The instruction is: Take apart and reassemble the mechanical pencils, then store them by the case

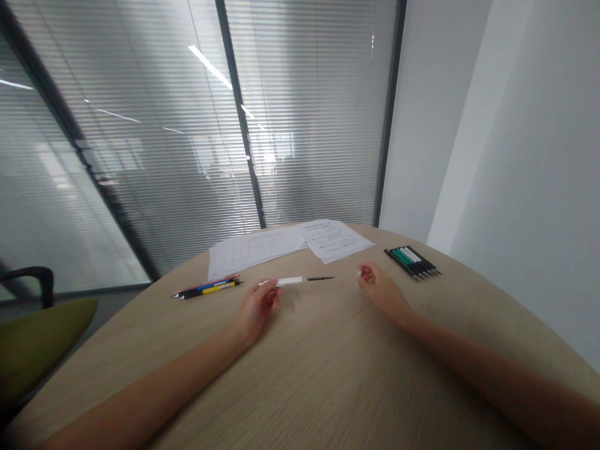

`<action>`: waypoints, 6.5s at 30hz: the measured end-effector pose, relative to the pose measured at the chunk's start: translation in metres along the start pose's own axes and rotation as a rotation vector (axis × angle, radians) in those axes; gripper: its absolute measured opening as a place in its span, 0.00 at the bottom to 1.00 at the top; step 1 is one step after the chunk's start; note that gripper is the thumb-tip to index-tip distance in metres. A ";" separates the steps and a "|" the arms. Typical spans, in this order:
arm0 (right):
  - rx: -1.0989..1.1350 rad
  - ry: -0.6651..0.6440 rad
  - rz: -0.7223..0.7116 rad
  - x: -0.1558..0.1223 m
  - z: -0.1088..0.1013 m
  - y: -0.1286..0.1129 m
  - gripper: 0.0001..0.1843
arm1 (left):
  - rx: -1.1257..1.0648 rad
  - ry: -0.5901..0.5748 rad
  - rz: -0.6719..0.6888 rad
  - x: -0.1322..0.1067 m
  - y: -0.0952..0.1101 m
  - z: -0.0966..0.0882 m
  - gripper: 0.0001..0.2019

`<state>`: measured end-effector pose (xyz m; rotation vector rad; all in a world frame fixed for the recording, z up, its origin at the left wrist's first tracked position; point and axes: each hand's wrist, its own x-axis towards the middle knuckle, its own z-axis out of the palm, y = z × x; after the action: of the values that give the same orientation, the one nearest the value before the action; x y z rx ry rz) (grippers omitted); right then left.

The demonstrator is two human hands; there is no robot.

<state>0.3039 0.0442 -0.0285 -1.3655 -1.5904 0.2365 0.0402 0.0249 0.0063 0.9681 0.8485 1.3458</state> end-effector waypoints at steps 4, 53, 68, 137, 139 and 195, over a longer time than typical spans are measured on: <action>-0.046 0.086 -0.064 0.000 0.000 0.000 0.17 | 0.011 -0.013 -0.009 0.000 0.001 0.000 0.10; -0.825 -0.267 -0.251 -0.029 -0.004 -0.043 0.15 | 0.469 0.024 0.128 -0.010 0.000 0.008 0.06; -0.806 -0.250 -0.326 -0.030 -0.003 -0.038 0.13 | 0.586 -0.039 0.364 -0.016 0.002 0.007 0.06; -0.581 -0.160 -0.301 -0.025 -0.005 -0.030 0.11 | 0.744 -0.001 0.167 -0.005 -0.002 -0.001 0.14; -0.539 -0.128 -0.307 -0.025 -0.005 -0.030 0.10 | 0.775 0.006 0.186 -0.005 -0.003 -0.001 0.13; -0.642 -0.089 -0.736 -0.031 -0.011 -0.038 0.15 | 1.489 -0.362 0.631 -0.022 -0.003 0.009 0.10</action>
<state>0.2842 0.0006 -0.0137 -1.1129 -2.2348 -0.7189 0.0483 0.0020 0.0057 2.7026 1.2933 0.7749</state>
